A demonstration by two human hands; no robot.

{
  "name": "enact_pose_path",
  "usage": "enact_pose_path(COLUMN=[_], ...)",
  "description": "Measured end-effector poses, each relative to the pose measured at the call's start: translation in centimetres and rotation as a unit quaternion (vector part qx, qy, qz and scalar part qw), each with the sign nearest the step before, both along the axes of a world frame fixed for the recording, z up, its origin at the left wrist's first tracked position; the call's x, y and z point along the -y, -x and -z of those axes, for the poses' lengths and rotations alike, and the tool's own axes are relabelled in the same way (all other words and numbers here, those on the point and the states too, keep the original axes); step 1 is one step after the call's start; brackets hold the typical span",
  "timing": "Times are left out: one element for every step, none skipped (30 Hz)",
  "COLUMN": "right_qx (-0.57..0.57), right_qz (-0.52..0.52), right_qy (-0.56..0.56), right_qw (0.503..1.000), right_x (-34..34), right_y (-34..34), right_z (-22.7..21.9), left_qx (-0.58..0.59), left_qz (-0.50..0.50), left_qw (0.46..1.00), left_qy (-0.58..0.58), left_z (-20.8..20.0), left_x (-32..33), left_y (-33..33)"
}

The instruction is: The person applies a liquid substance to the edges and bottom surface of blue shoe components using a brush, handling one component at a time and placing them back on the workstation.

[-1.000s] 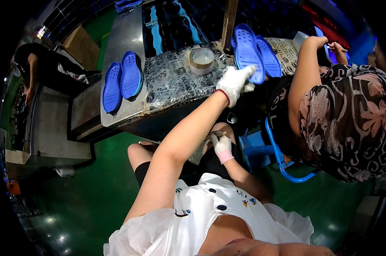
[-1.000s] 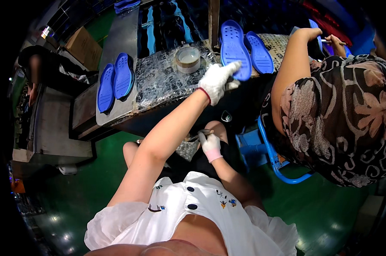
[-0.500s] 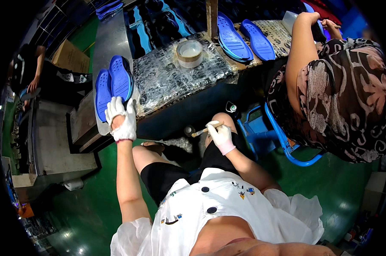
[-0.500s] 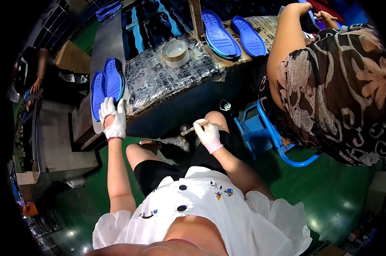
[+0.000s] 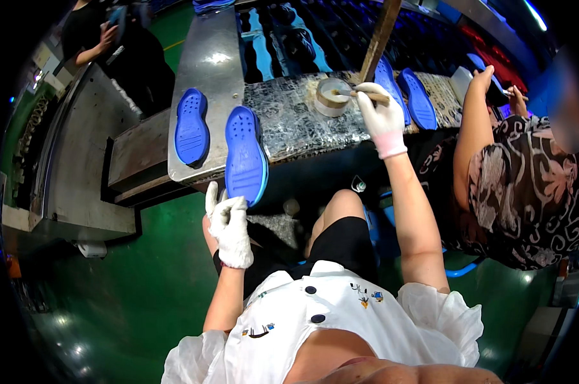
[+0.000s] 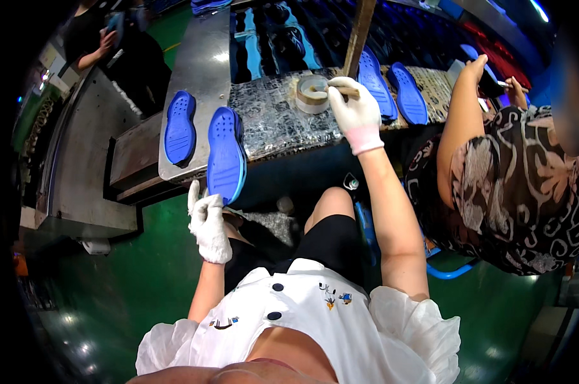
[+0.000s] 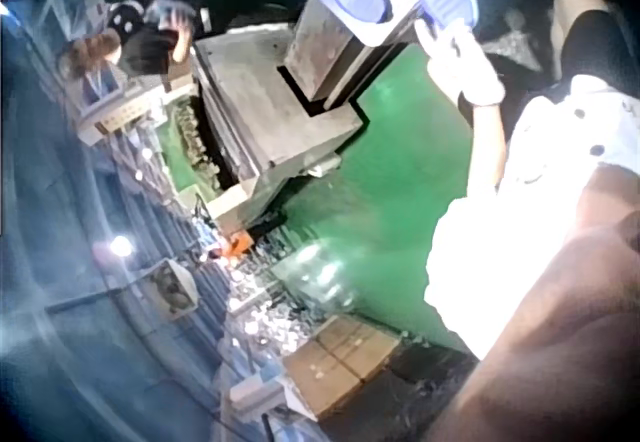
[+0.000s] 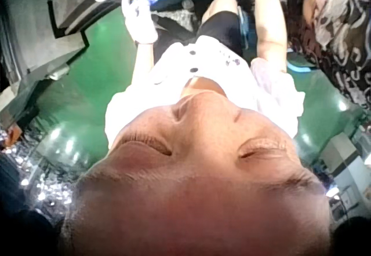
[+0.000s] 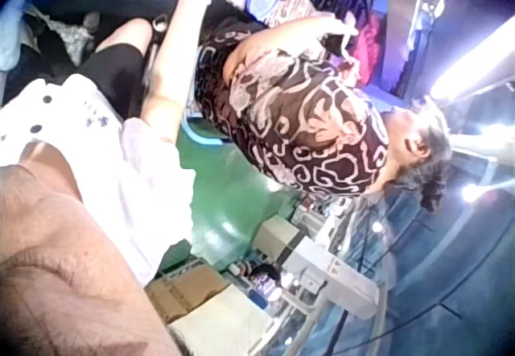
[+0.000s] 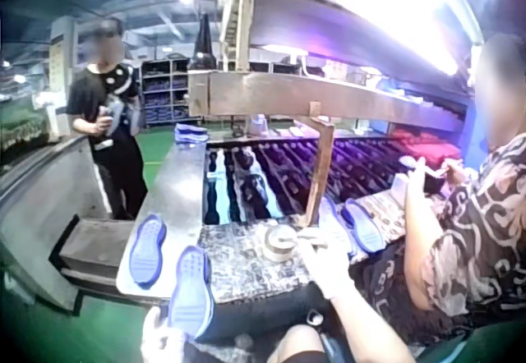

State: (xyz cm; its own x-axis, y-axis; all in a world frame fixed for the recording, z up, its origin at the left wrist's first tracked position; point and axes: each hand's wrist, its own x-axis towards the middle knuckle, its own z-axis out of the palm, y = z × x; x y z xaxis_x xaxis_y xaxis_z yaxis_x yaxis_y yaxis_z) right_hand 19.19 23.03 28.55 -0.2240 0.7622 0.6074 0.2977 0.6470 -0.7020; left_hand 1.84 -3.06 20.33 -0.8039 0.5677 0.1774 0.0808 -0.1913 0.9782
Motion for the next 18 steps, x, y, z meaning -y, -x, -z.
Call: enact_pose_path(right_qx=[0.016, 0.062, 0.106, 0.133, 0.173, 0.191, 0.209, 0.206, 0.205, 0.172, 0.139, 0.091, 0.046, 0.013, -0.020, -0.029, -0.011, 0.012], right_qz=[-0.024, -0.010, 0.002, -0.015, -0.031, -0.023, -0.014, -0.003, -0.007, -0.009, -0.012, 0.010, 0.029, 0.042, 0.055, 0.070, 0.075, 0.103], right_qy=[-0.026, -0.038, -0.049, -0.026, -0.007, -0.016, -0.025, -0.028, -0.032, -0.027, -0.021, -0.048, -0.111, -0.116, -0.119, -0.114, -0.098, -0.082], right_qw=[0.999, 0.997, 0.993, 0.991, 0.984, 0.981, 0.978, 0.978, 0.978, 0.985, 0.990, 0.995, 0.992, 0.992, 0.991, 0.991, 0.992, 0.991], right_x=[-1.4, -2.1, -2.4, -2.6, -2.9, -3.0, -3.2, -3.4, -3.2, -3.0, -2.8, -2.2, -2.2, -1.8, -1.4, -1.5, -1.6, -1.1], right_y=[0.4, 0.7, 1.2, 1.7, 2.0, 2.2, 2.3, 2.1, 2.1, 1.9, 1.7, 1.1, 0.8, 0.5, 0.1, -0.2, -0.5, -0.7], right_z=[0.1, -0.3, -0.5, -0.9, -1.0, -0.7, -0.5, -0.3, -0.8, -1.4, -2.0, -2.8, -3.0, -3.1, -3.0, -2.3, -1.6, -0.9], left_qx=[0.003, 0.103, 0.202, 0.215, 0.212, 0.271, 0.328, 0.352, 0.350, 0.370, 0.389, 0.395, 0.396, 0.384, 0.371, 0.357, 0.377, 0.363], left_qz=[-0.023, -0.033, -0.044, -0.051, -0.053, -0.041, -0.027, -0.017, -0.020, 0.021, 0.062, 0.067, 0.066, 0.044, 0.045, 0.045, 0.077, 0.079], left_qw=[0.999, 0.993, 0.977, 0.971, 0.971, 0.957, 0.941, 0.933, 0.933, 0.924, 0.914, 0.913, 0.912, 0.922, 0.928, 0.933, 0.923, 0.928], left_qy=[-0.026, -0.034, -0.041, -0.093, -0.101, -0.092, -0.083, -0.077, -0.082, -0.092, -0.101, -0.079, -0.079, -0.025, 0.003, 0.031, -0.026, -0.037], left_z=[0.0, -0.3, -0.5, -0.4, 0.0, 0.5, 1.1, 1.6, 1.8, 1.9, 1.8, 1.0, 0.1, -0.8, -1.4, -2.1, -1.5, -1.3], left_x=[0.2, 0.2, 0.4, 0.1, 0.1, 0.2, 0.2, 0.0, -0.1, -0.3, -0.6, -0.9, -1.4, -1.9, -2.1, -2.5, -3.2, -3.3], left_y=[0.0, 0.2, 0.5, 0.6, 1.0, 1.4, 1.9, 2.3, 2.7, 3.1, 3.4, 3.5, 3.4, 3.1, 2.7, 2.3, 2.4, 2.5])
